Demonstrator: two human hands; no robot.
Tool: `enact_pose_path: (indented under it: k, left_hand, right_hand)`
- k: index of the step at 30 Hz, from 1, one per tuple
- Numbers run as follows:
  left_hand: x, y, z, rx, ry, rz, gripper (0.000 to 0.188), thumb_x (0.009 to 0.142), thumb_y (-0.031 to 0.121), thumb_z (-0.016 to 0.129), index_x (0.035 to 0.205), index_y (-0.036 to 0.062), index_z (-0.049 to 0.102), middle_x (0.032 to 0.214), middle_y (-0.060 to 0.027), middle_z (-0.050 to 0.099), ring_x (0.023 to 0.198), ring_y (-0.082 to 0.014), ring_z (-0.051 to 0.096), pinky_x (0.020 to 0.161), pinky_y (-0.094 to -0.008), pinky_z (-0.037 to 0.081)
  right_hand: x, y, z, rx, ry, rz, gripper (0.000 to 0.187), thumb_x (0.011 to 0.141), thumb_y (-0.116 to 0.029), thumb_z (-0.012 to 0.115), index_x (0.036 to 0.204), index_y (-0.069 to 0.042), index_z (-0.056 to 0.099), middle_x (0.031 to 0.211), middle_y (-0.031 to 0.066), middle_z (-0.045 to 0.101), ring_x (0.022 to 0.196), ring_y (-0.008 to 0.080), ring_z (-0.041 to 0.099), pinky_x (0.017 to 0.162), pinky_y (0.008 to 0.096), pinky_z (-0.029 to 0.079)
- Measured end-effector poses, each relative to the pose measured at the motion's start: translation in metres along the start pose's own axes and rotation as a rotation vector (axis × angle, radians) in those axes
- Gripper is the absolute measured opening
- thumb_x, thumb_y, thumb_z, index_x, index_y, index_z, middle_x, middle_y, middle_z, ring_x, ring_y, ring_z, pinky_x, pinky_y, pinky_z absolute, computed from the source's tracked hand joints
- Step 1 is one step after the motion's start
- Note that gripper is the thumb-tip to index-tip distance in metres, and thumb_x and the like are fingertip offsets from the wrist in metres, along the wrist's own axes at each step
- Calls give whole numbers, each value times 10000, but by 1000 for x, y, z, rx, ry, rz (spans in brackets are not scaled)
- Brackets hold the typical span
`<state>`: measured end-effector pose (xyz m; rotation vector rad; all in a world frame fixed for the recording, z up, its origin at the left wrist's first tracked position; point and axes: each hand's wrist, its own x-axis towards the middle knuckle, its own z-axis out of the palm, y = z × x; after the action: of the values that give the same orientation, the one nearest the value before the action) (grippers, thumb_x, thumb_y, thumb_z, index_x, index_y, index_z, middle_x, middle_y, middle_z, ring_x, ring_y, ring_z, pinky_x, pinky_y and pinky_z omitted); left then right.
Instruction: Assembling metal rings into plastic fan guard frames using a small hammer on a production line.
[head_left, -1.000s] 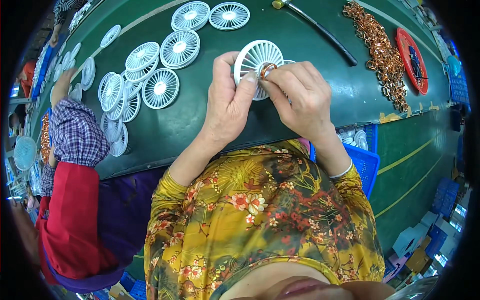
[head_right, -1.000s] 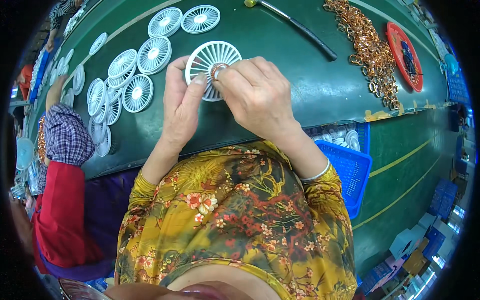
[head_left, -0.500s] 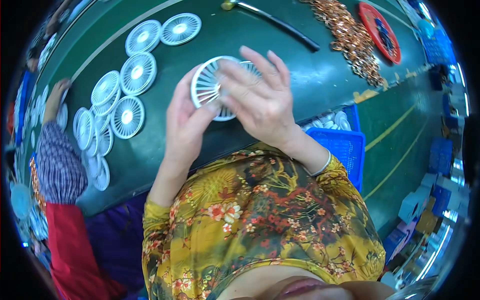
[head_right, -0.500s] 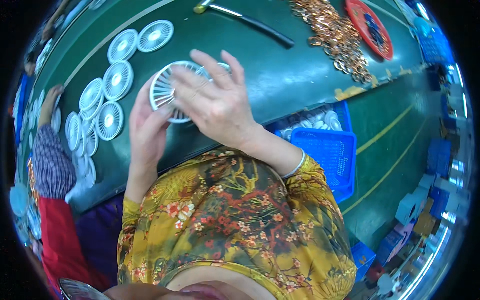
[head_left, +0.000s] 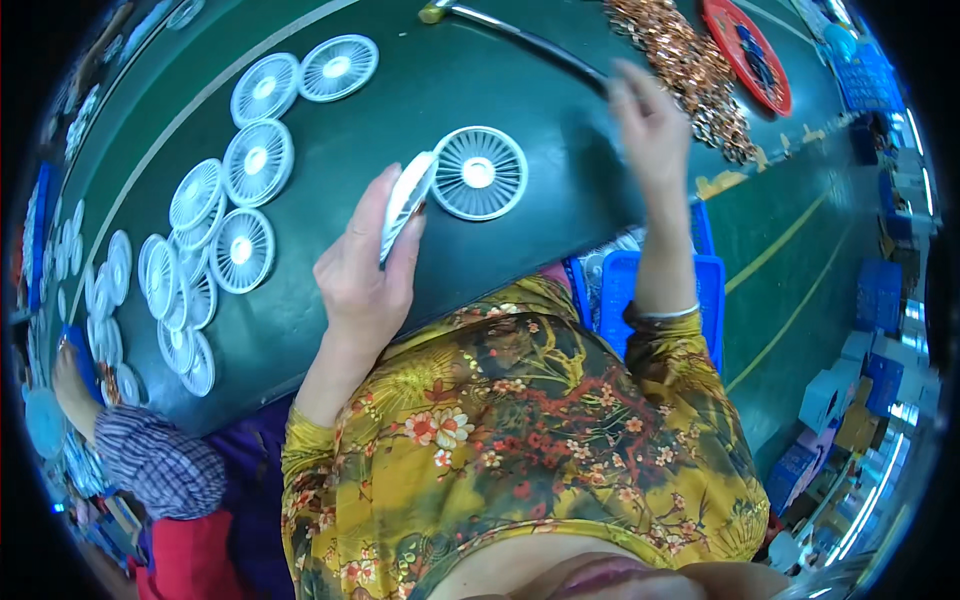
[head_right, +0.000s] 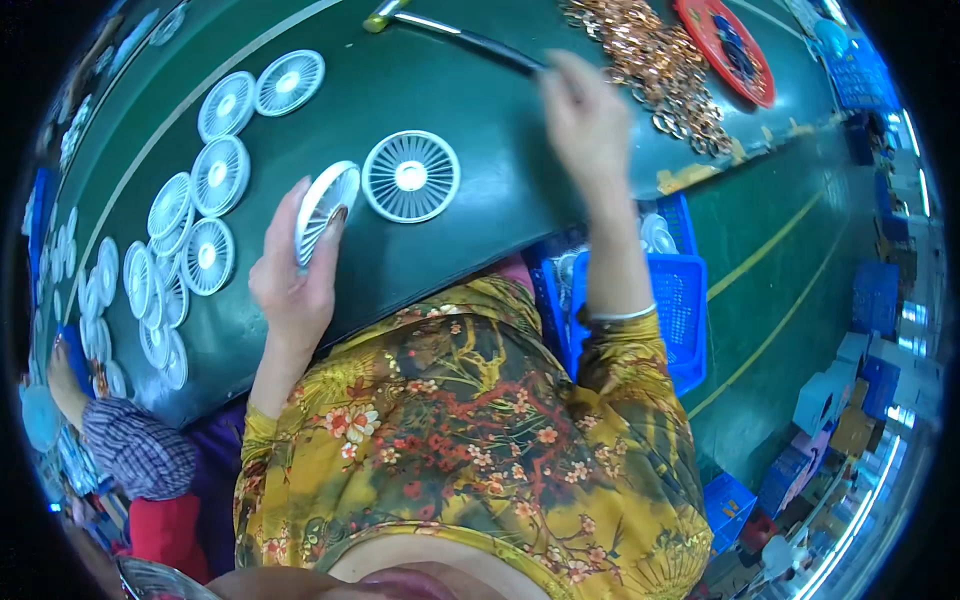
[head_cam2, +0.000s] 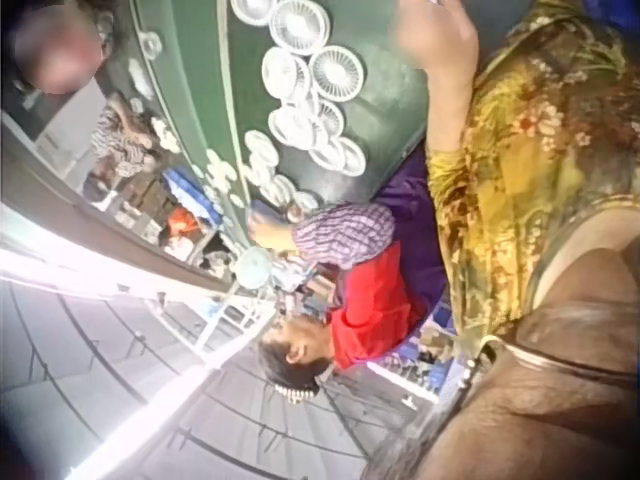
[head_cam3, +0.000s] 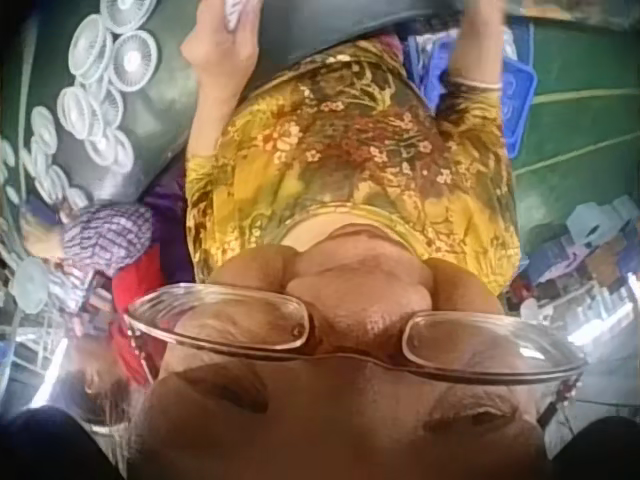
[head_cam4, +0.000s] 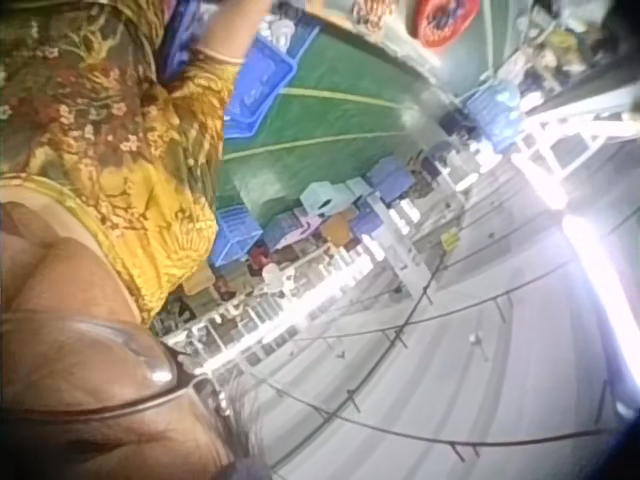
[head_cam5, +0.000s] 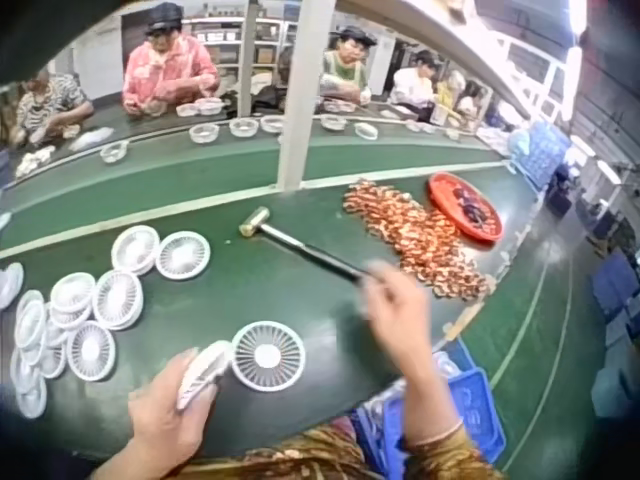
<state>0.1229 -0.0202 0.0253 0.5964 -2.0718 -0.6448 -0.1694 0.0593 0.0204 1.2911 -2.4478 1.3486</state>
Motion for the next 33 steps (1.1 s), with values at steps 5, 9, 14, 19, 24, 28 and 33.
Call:
enact_pose_path:
  k: [5,9,14,19,24,28,33]
  left_hand:
    - [-8,-14,-5,241,-252,-23,427,811,19,670,1226,102,611,1212,-152,622,1136,-344,584,963,-406,474]
    - [10,-12,-5,220,-329,-27,472,860,306,651,1275,108,542,1327,-240,493,1252,-421,446,1062,-492,359]
    - [76,-48,9,459,-102,47,481,826,278,688,1223,51,539,1180,-241,554,1121,-408,521,946,-473,432]
    - [114,-112,24,729,-379,-204,468,860,322,637,1241,67,541,1105,-209,631,1038,-371,601,837,-475,499]
    - [116,-82,15,581,-136,-361,297,932,300,527,1036,32,603,793,-197,668,752,-398,642,685,-486,491]
    - [81,-46,3,-114,78,-369,280,927,280,566,931,0,578,656,-108,577,595,-169,534,577,-341,438]
    - [44,-4,1,-661,3,-591,262,997,258,506,1041,4,556,872,-12,572,795,-65,516,703,-231,453]
  right_hand:
    - [29,75,-17,-672,-8,67,247,876,-301,620,945,-65,647,892,178,659,858,367,633,754,470,500]
    - [21,65,-24,-677,-24,57,258,883,-309,625,863,-53,643,801,161,660,752,357,637,666,456,493]
    - [6,48,-12,-416,44,117,273,861,-330,679,904,-61,680,757,124,691,681,277,677,630,379,511]
    - [-10,-4,-8,-51,51,157,210,824,-196,755,918,-15,704,711,50,685,634,67,613,579,230,484]
    - [-36,-36,-2,468,-58,79,126,844,-57,705,948,14,690,848,83,704,707,118,656,646,228,520]
    - [-43,-56,1,244,3,-431,165,765,-7,748,921,-22,698,849,110,672,725,173,637,582,265,496]
    - [-52,-93,14,373,-17,-628,215,684,-8,795,874,-49,702,826,80,657,704,192,633,574,283,501]
